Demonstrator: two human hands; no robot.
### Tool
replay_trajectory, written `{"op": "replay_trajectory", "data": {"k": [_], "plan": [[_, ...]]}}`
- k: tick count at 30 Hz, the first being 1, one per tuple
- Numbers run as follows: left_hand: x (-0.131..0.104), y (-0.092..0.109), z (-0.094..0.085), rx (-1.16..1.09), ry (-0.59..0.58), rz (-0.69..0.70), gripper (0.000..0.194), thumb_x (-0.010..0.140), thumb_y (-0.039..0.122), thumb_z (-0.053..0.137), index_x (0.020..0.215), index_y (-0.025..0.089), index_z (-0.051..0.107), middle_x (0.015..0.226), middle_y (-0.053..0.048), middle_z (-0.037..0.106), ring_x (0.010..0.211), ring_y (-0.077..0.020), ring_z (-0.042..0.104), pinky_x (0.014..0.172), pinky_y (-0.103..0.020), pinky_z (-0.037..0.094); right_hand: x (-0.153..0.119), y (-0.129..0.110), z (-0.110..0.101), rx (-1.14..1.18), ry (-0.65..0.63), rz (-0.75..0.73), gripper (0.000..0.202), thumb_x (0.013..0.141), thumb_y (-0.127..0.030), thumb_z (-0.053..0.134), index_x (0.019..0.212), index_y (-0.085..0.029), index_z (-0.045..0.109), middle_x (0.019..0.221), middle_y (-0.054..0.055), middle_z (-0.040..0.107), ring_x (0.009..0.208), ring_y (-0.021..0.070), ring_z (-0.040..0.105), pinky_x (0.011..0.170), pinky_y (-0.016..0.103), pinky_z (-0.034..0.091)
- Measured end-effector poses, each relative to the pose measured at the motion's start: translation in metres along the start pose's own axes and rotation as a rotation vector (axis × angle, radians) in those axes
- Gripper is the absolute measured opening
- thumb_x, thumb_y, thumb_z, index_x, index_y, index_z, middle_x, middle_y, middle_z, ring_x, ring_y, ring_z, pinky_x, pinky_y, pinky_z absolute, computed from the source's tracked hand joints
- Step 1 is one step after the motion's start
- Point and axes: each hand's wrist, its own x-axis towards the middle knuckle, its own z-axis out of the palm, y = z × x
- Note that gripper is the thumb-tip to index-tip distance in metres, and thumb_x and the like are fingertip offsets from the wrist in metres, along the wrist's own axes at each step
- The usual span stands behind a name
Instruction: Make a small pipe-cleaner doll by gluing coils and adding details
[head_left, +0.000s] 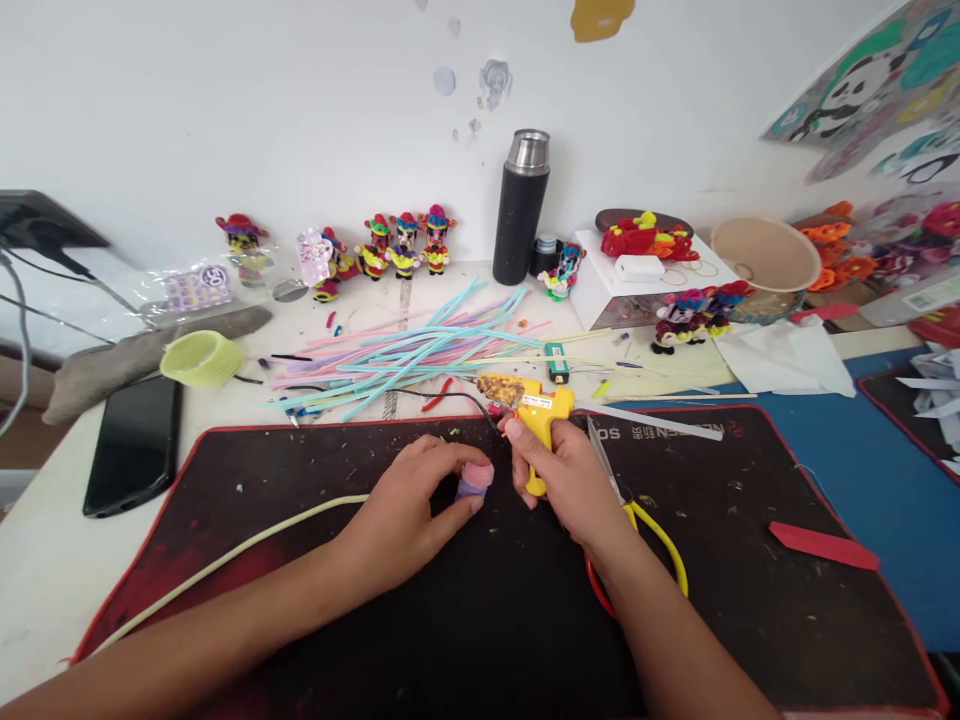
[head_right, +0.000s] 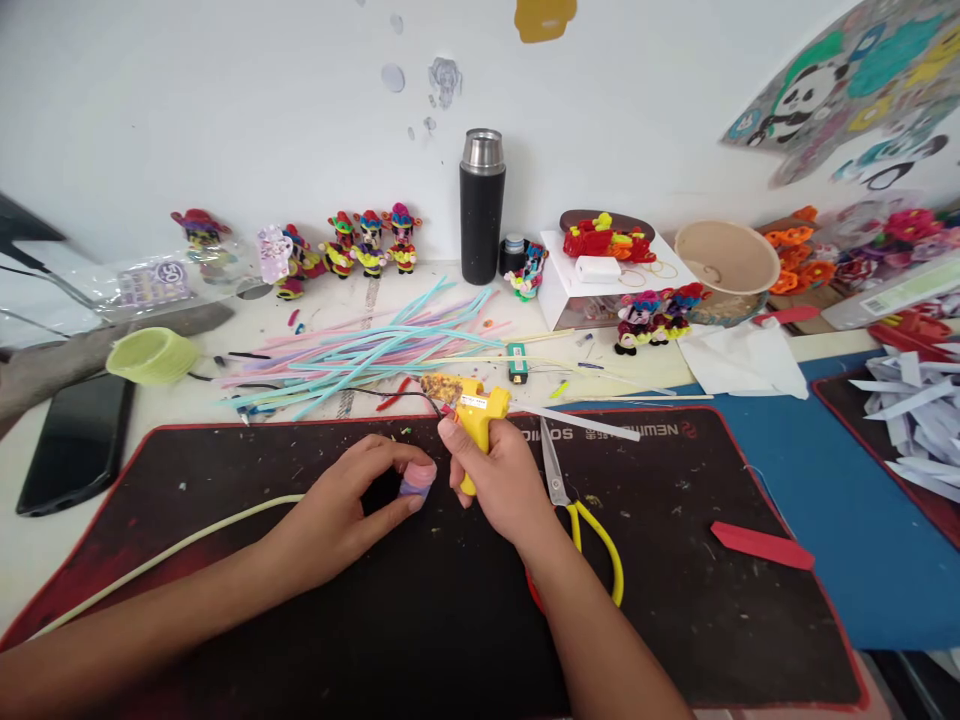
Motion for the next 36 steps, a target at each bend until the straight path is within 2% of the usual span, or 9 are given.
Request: {"op": "replay_trajectory", "data": {"k": [4,10,14,16,21,25,31,36], "plan": [[0.008,-0.007,0.003,0.174,0.021,0.074,0.025,0.099,0.025,0.066,0.124,0.025,0.067,0.115,-0.007,0.070,0.110,-0.0279,0.062,0.099,-0.046,0.051,-0.001,-0.004,0.001,-0.023,0.021,0.001,0.060,0.093,-0.069,0.070,0.060,-0.020,0.057,0.048,-0.004,0.055,0.040,0.0088,0.048,0.046,0.022,0.039],[0.005,-0.018,0.000,0.401,0.083,0.153,0.038,0.106,0.031,0.059,0.142,0.024,0.063,0.125,-0.011,0.066,0.118,-0.0309,0.059,0.103,-0.051,0.051,-0.001,-0.007,0.000,-0.040,0.016,-0.001,0.063,0.094,-0.070,0.068,0.057,-0.020,0.056,0.047,-0.004,0.053,0.040,0.0087,0.048,0.045,0.022,0.037],[0.002,-0.023,-0.006,0.432,0.035,0.230,0.049,0.102,0.042,0.068,0.146,0.022,0.061,0.134,-0.013,0.066,0.125,-0.0333,0.057,0.109,-0.053,0.048,-0.002,-0.006,0.000,-0.064,0.014,0.004,0.058,0.092,-0.071,0.069,0.068,-0.020,0.061,0.051,-0.004,0.056,0.041,0.0099,0.050,0.046,0.023,0.040],[0.003,-0.024,-0.009,0.429,0.020,0.250,0.054,0.099,0.042,0.072,0.147,0.021,0.060,0.133,-0.013,0.068,0.124,-0.0329,0.059,0.110,-0.053,0.048,-0.003,-0.006,0.000,-0.070,0.021,0.000,0.057,0.092,-0.072,0.069,0.071,-0.020,0.062,0.051,-0.005,0.056,0.041,0.0102,0.050,0.045,0.024,0.041],[0.010,-0.021,-0.007,0.382,0.053,0.258,0.043,0.099,0.031,0.071,0.139,0.018,0.063,0.127,-0.013,0.073,0.117,-0.0302,0.063,0.107,-0.050,0.050,-0.003,-0.009,0.001,-0.080,0.031,-0.011,0.061,0.091,-0.073,0.069,0.062,-0.020,0.058,0.049,-0.003,0.055,0.042,0.0104,0.050,0.047,0.024,0.042],[0.017,-0.016,-0.003,0.395,0.063,0.225,0.041,0.098,0.030,0.073,0.137,0.019,0.064,0.130,-0.013,0.073,0.120,-0.0314,0.061,0.108,-0.054,0.048,-0.007,-0.008,-0.004,-0.044,0.080,-0.001,0.054,0.090,-0.072,0.071,0.081,-0.018,0.069,0.051,-0.004,0.057,0.041,0.0115,0.049,0.046,0.025,0.040],[0.020,-0.013,-0.002,0.473,0.055,0.206,0.046,0.097,0.034,0.075,0.139,0.018,0.063,0.134,-0.014,0.071,0.122,-0.0347,0.058,0.109,-0.057,0.045,-0.027,-0.002,-0.021,-0.069,0.148,0.046,0.059,0.086,-0.074,0.074,0.101,-0.016,0.072,0.051,-0.004,0.056,0.040,0.0137,0.049,0.044,0.027,0.039],[0.018,-0.014,-0.002,0.485,0.062,0.208,0.048,0.097,0.034,0.074,0.141,0.018,0.063,0.134,-0.014,0.071,0.122,-0.0344,0.058,0.108,-0.056,0.046,-0.047,0.004,-0.029,-0.153,0.164,0.114,0.062,0.086,-0.077,0.071,0.099,-0.016,0.072,0.051,-0.003,0.056,0.041,0.0141,0.049,0.044,0.027,0.041]]}}
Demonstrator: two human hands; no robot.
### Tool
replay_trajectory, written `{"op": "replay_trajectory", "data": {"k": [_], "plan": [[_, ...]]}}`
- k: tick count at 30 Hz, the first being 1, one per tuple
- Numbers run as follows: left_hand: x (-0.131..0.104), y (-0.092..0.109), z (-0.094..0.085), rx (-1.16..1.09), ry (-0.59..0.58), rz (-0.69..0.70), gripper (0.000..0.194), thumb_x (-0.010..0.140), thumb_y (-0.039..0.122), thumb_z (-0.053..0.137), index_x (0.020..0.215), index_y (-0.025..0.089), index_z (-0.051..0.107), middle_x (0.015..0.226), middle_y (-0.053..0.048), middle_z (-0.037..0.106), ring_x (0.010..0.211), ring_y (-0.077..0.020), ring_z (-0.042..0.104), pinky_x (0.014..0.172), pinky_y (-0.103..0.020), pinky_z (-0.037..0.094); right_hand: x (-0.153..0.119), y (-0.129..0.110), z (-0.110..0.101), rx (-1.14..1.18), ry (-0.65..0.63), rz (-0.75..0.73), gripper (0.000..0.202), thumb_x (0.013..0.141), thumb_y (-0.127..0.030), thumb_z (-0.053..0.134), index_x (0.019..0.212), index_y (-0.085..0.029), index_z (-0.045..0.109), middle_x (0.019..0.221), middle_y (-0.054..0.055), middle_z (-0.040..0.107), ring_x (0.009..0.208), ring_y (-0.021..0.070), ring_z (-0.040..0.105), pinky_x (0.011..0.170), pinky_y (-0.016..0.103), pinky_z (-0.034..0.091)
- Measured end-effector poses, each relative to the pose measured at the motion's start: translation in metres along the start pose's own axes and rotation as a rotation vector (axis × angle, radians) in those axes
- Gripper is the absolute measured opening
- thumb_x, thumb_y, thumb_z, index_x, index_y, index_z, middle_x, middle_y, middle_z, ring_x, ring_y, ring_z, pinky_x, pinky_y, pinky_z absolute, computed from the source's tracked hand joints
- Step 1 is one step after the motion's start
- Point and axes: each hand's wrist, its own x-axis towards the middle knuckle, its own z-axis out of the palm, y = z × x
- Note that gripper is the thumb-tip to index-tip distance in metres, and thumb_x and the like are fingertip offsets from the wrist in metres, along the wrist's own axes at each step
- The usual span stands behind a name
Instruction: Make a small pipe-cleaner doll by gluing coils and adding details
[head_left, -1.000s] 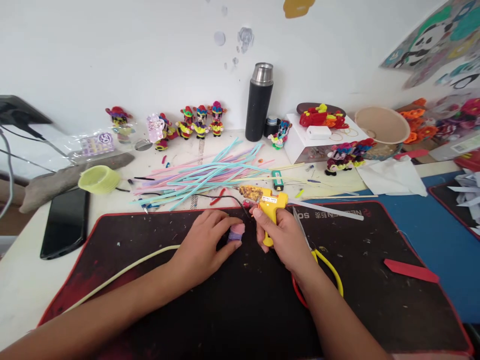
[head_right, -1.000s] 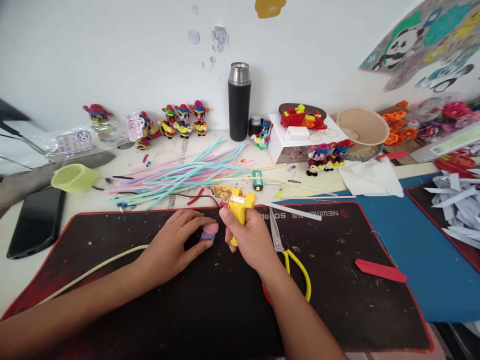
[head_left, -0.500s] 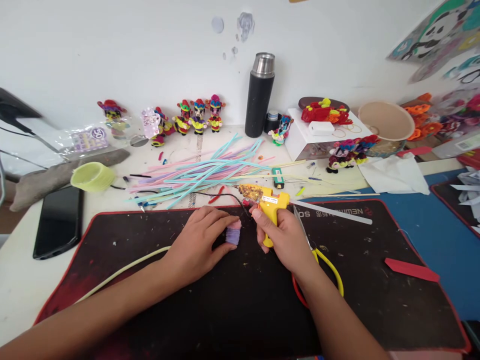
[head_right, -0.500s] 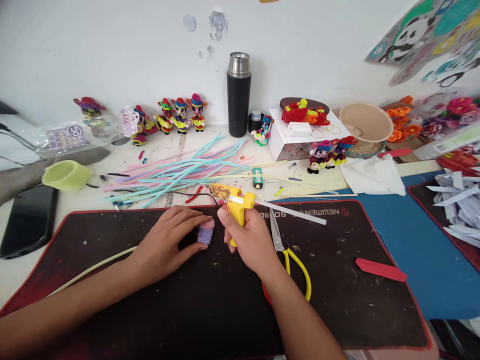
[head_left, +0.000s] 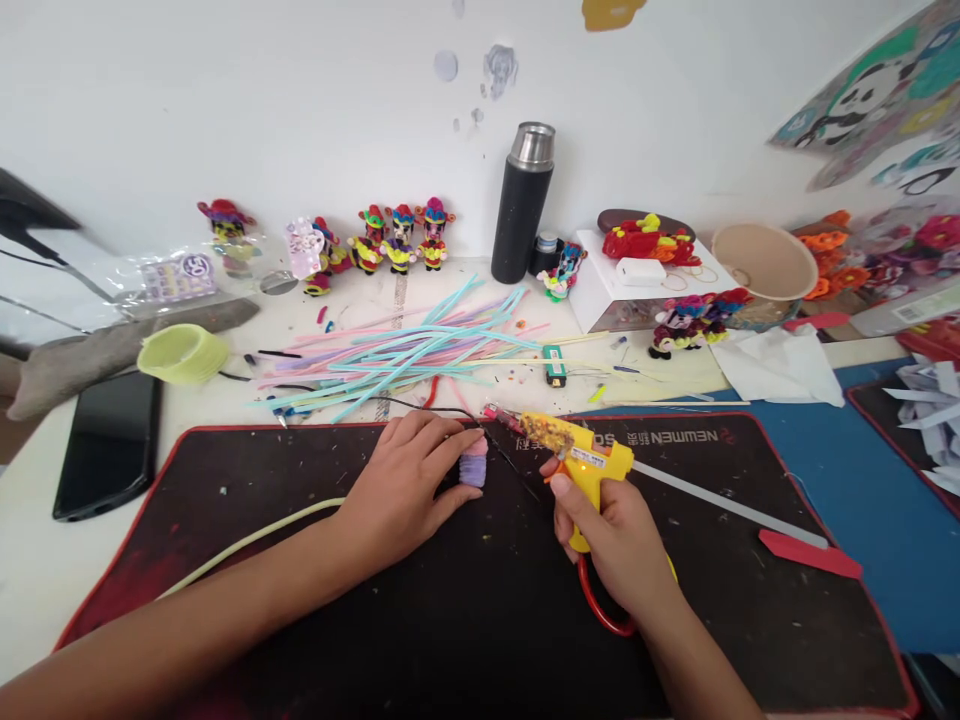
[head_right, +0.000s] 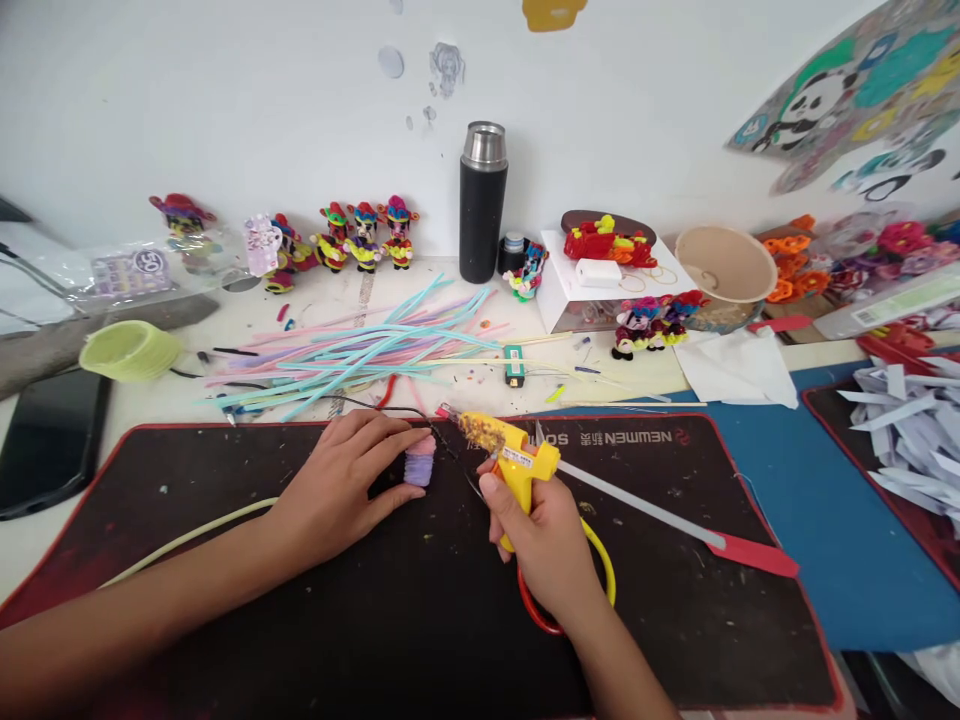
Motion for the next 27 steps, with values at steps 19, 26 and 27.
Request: {"op": "replay_trajectory", "data": {"k": [19,26,27], "plan": [[-0.003,-0.007,0.004,0.045,0.041,0.001,0.044,0.099,0.036,0.071,0.140,0.021,0.065,0.126,-0.013,0.074,0.120,-0.0349,0.059,0.104,-0.052,0.044,-0.014,0.018,0.002,-0.242,-0.022,-0.039,0.053,0.096,-0.071,0.061,0.099,-0.020,0.075,0.062,0.002,0.063,0.049,0.0189,0.057,0.047,0.029,0.044],[-0.003,-0.006,0.004,0.070,0.054,0.037,0.045,0.100,0.039,0.071,0.139,0.016,0.065,0.127,-0.015,0.074,0.118,-0.0356,0.059,0.102,-0.051,0.044,-0.021,0.013,0.002,-0.478,0.002,-0.141,0.054,0.100,-0.065,0.054,0.066,-0.024,0.065,0.059,0.005,0.066,0.056,0.0235,0.064,0.058,0.033,0.050],[-0.003,-0.006,0.004,0.069,0.054,0.035,0.044,0.101,0.039,0.070,0.138,0.016,0.065,0.126,-0.014,0.074,0.118,-0.0354,0.059,0.102,-0.051,0.044,-0.021,0.012,0.002,-0.502,0.006,-0.150,0.056,0.100,-0.064,0.054,0.060,-0.025,0.060,0.057,0.005,0.065,0.056,0.0236,0.063,0.058,0.033,0.050]]}}
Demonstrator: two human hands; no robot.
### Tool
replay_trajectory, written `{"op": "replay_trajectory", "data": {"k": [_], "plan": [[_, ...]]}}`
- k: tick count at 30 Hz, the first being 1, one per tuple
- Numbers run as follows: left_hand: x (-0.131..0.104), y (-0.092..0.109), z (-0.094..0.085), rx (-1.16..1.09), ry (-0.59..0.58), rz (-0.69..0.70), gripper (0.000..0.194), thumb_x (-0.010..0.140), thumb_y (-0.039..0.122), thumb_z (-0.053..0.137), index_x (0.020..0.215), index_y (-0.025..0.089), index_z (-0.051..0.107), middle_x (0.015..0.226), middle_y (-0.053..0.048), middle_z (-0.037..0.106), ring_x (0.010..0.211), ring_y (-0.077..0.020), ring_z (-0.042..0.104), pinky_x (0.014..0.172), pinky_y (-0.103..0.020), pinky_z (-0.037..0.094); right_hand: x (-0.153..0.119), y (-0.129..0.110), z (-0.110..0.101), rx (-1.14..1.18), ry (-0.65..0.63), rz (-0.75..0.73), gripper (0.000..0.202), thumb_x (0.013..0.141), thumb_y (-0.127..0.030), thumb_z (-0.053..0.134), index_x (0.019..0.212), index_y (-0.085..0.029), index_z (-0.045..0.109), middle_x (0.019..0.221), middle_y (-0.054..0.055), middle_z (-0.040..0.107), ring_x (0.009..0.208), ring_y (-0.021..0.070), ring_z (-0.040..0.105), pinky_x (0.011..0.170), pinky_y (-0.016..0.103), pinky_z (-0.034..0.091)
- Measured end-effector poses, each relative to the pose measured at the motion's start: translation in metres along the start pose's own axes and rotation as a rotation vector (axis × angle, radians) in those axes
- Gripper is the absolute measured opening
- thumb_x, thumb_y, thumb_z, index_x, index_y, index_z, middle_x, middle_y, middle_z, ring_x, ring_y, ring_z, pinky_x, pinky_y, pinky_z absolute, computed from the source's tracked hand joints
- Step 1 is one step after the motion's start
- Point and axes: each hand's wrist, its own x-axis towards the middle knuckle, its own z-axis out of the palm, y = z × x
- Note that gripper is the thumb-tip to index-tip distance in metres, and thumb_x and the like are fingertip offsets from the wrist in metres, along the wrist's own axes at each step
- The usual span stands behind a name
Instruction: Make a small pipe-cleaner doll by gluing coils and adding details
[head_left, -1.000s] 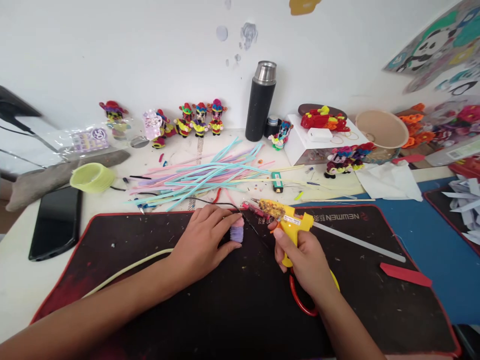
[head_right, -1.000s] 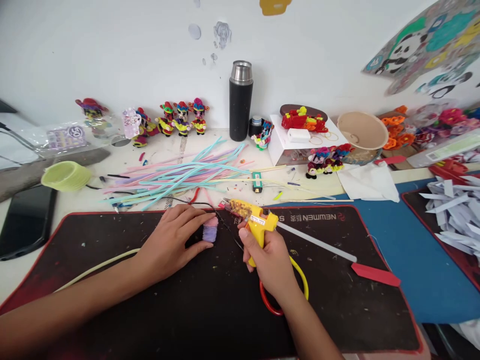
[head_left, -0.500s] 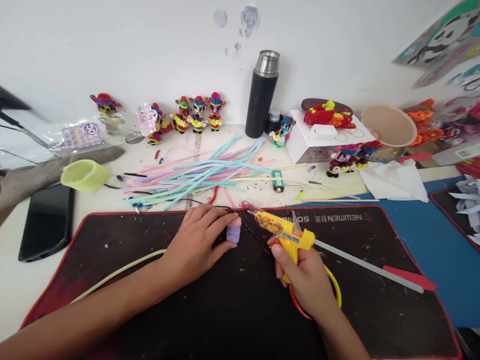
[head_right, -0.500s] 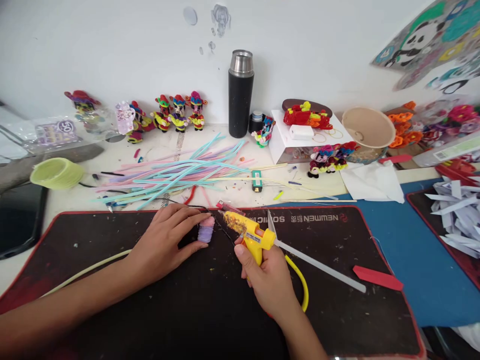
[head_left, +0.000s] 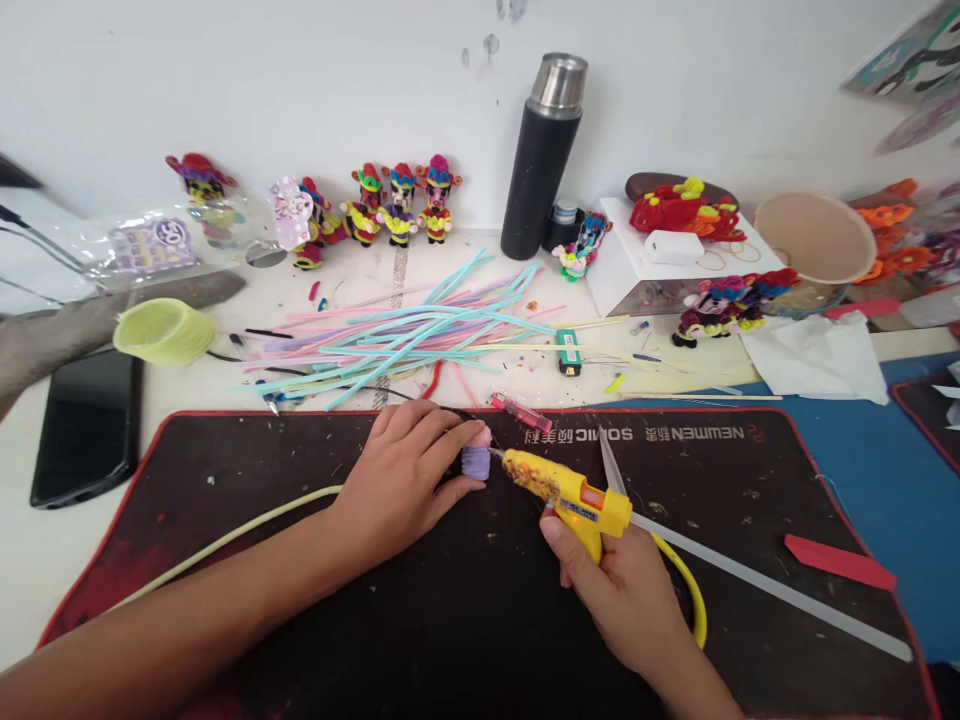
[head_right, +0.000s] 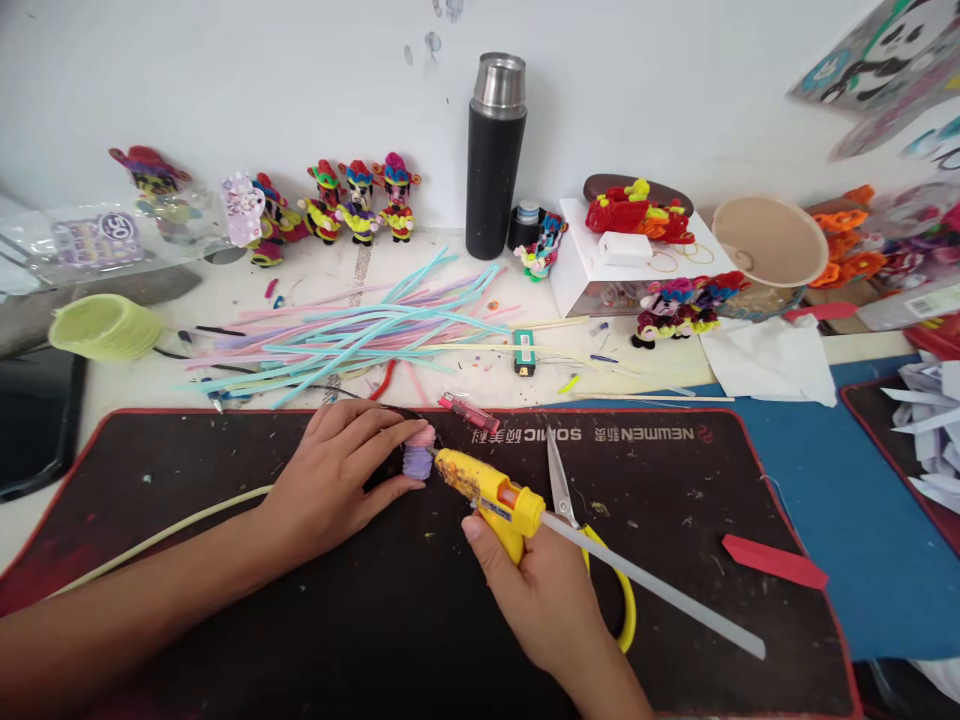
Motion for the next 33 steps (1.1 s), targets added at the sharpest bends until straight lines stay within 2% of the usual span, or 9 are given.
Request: {"op": "replay_trajectory", "data": {"k": [3,14,20,27,33], "plan": [[-0.0004,-0.0003,0.0005,-0.002,0.002,-0.011,0.043,0.102,0.040,0.068,0.139,0.019,0.065,0.126,-0.013,0.075,0.119,-0.0350,0.060,0.103,-0.050,0.043,0.0010,-0.0013,-0.0007,-0.043,0.005,-0.019,0.058,0.101,-0.062,0.052,0.054,-0.027,0.053,0.051,0.004,0.061,0.052,0.0230,0.061,0.055,0.032,0.048],[-0.0006,-0.0001,0.0017,0.028,0.032,0.009,0.042,0.103,0.041,0.066,0.137,0.017,0.066,0.124,-0.013,0.076,0.118,-0.0344,0.061,0.103,-0.049,0.043,0.0017,-0.0039,0.0023,-0.072,0.026,-0.100,0.054,0.103,-0.054,0.055,0.055,-0.028,0.051,0.050,0.001,0.059,0.048,0.0219,0.057,0.055,0.032,0.045],[-0.0003,0.0006,0.0008,0.040,0.037,0.016,0.042,0.102,0.040,0.066,0.136,0.014,0.066,0.124,-0.014,0.076,0.117,-0.0348,0.060,0.101,-0.050,0.043,0.0008,0.0002,0.0038,-0.099,0.032,-0.116,0.050,0.105,-0.055,0.052,0.063,-0.028,0.061,0.049,0.000,0.057,0.048,0.0230,0.057,0.057,0.033,0.046],[-0.0005,0.0007,0.0012,0.047,0.033,0.012,0.041,0.103,0.040,0.065,0.136,0.016,0.066,0.124,-0.014,0.076,0.118,-0.0344,0.061,0.103,-0.049,0.043,0.0026,-0.0053,0.0026,-0.133,0.026,-0.136,0.050,0.105,-0.052,0.051,0.062,-0.027,0.060,0.050,0.001,0.060,0.050,0.0226,0.061,0.055,0.032,0.045],[-0.0002,0.0003,0.0018,0.042,0.071,0.030,0.040,0.103,0.039,0.067,0.134,0.014,0.067,0.121,-0.013,0.077,0.115,-0.0333,0.061,0.101,-0.048,0.044,0.0019,-0.0038,0.0054,-0.162,0.065,-0.155,0.049,0.107,-0.054,0.049,0.072,-0.026,0.068,0.050,-0.001,0.060,0.048,0.0218,0.060,0.053,0.030,0.045]]}}
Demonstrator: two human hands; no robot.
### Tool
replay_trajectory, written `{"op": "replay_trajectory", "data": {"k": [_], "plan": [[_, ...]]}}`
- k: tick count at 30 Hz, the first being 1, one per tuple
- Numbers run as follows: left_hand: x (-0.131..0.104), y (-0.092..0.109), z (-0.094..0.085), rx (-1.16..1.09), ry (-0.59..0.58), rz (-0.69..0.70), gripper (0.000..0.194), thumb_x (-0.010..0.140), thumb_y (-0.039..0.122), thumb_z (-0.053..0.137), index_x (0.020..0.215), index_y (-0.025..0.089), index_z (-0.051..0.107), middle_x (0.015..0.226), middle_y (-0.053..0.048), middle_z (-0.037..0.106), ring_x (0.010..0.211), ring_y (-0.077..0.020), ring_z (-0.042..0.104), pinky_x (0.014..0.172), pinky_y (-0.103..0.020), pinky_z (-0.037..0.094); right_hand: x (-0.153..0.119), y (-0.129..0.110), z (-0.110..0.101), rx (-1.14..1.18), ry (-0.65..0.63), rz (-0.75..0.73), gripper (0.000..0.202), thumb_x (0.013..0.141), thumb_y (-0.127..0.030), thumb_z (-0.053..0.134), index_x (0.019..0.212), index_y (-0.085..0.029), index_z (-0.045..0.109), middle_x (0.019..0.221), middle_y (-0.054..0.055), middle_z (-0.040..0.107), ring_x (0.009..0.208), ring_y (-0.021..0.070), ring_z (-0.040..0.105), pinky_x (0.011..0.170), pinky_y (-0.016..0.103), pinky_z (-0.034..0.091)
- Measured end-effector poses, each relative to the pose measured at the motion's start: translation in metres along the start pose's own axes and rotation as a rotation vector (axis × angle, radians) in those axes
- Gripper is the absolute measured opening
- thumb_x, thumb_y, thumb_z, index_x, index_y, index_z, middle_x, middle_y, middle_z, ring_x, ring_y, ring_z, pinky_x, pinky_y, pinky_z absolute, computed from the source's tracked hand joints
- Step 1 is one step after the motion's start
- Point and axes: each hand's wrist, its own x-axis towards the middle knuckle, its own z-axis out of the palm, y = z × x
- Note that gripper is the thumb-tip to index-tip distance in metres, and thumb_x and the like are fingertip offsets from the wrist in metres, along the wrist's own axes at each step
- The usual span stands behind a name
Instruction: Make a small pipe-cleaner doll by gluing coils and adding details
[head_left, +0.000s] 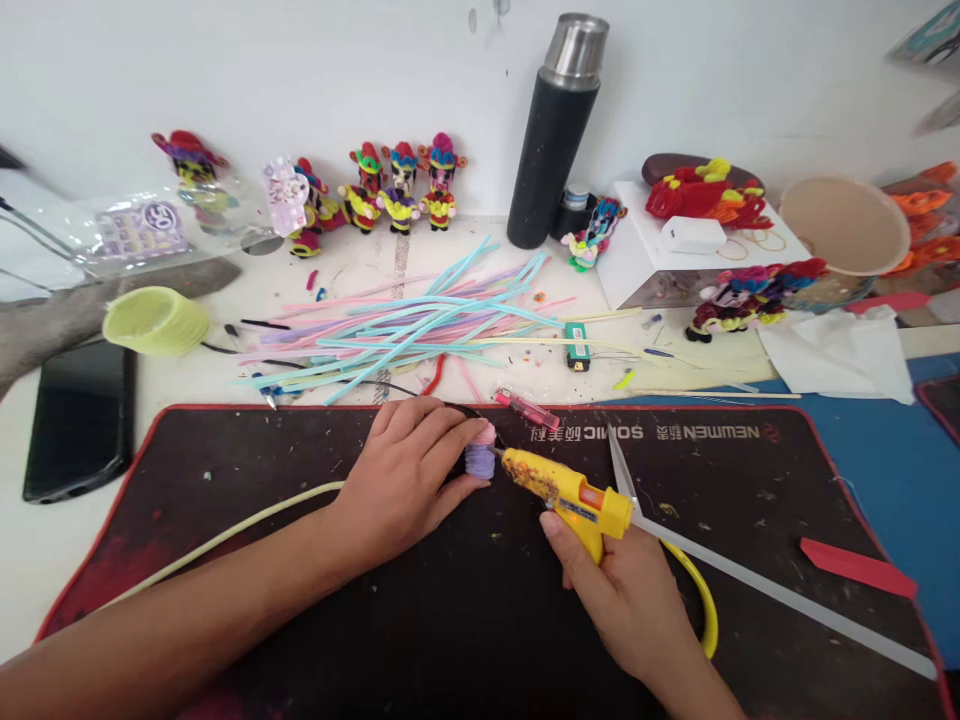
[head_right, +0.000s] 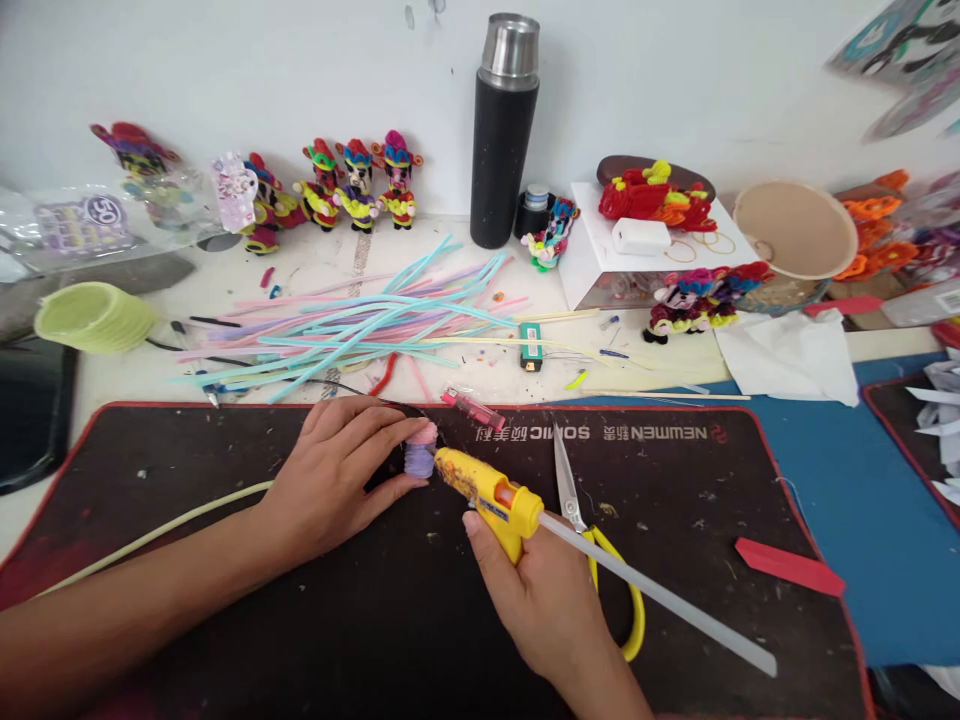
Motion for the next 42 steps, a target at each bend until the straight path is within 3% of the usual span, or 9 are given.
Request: {"op": "replay_trajectory", "data": {"k": [10,20,42], "plan": [[0.0009,0.0002,-0.0001,0.001,0.007,0.007,0.041,0.101,0.039,0.068,0.133,0.013,0.067,0.121,-0.013,0.077,0.114,-0.0342,0.060,0.101,-0.048,0.043,-0.0008,0.0012,0.0005,-0.017,0.000,-0.008,0.047,0.108,-0.053,0.048,0.080,-0.025,0.072,0.049,-0.001,0.059,0.047,0.0219,0.060,0.053,0.030,0.045],[0.0005,0.0002,0.0000,0.003,0.006,0.002,0.040,0.103,0.040,0.067,0.133,0.014,0.067,0.121,-0.013,0.077,0.114,-0.0342,0.061,0.099,-0.048,0.043,0.0019,-0.0014,-0.0001,0.006,0.000,-0.027,0.054,0.106,-0.046,0.053,0.055,-0.028,0.048,0.048,-0.001,0.057,0.047,0.0195,0.059,0.053,0.029,0.045],[0.0007,0.0002,-0.0003,0.018,-0.002,0.004,0.040,0.102,0.039,0.068,0.133,0.014,0.067,0.121,-0.013,0.077,0.113,-0.0345,0.061,0.099,-0.049,0.043,0.0024,-0.0004,-0.0008,-0.026,0.015,-0.025,0.049,0.105,-0.044,0.053,0.060,-0.026,0.049,0.053,-0.002,0.059,0.049,0.0182,0.060,0.053,0.028,0.045]]}}
